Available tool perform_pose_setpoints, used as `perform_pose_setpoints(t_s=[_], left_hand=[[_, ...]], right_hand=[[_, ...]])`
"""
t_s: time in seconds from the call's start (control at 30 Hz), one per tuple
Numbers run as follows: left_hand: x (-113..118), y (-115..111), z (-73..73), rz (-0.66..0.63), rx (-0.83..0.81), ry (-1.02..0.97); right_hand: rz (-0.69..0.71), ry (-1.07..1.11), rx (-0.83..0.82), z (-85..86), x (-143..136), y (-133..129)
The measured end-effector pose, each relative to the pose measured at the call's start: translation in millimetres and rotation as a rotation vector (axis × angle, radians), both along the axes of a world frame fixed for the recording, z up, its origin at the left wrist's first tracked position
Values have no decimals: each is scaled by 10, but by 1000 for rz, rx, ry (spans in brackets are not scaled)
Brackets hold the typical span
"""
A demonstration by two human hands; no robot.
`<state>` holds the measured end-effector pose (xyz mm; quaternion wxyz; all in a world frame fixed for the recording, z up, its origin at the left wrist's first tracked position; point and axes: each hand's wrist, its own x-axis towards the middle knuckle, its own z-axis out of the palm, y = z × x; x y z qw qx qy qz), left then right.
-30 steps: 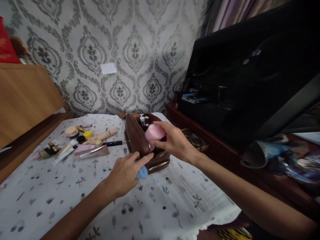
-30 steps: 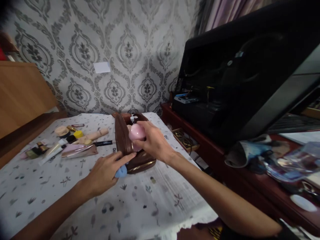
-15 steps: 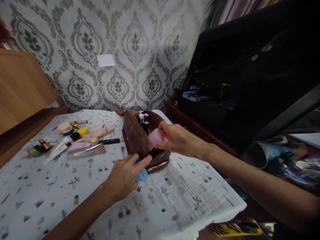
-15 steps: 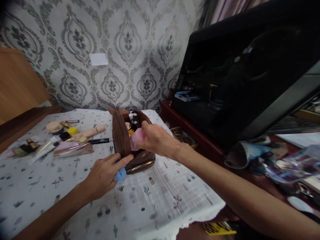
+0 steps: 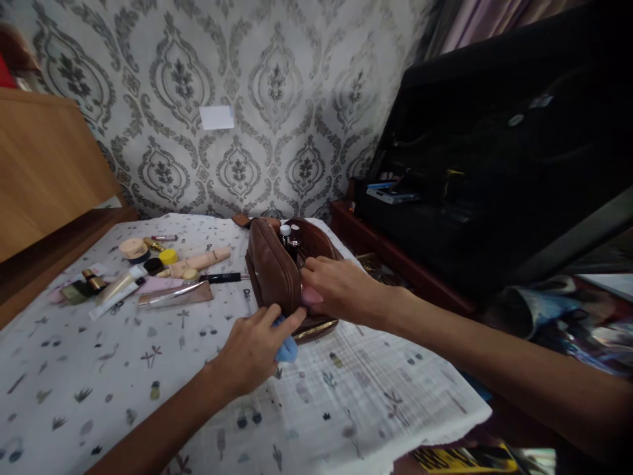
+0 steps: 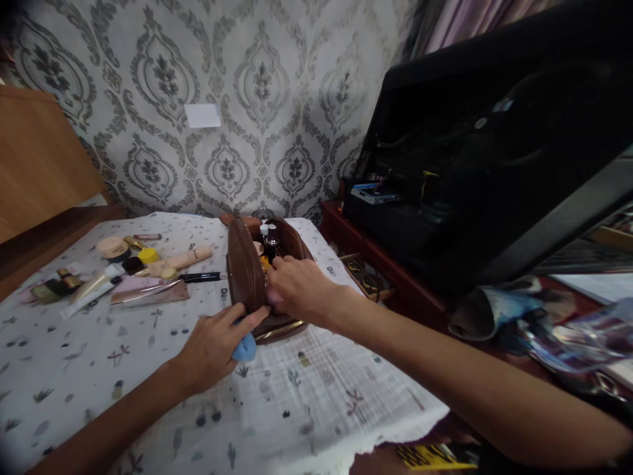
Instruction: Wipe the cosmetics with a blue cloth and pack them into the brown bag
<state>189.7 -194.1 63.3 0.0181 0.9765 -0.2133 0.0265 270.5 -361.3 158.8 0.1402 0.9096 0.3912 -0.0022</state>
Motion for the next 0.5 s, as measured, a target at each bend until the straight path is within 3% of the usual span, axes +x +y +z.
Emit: perform_pose_setpoints(t_s=[0.33,0.5], left_hand=[[-13,7,-7,-3,-2,-7],[-13,7,-25,6,-1,-8]], right_hand=[[50,425,-121,51,244,136],[-13,497,-64,-56,348,131]])
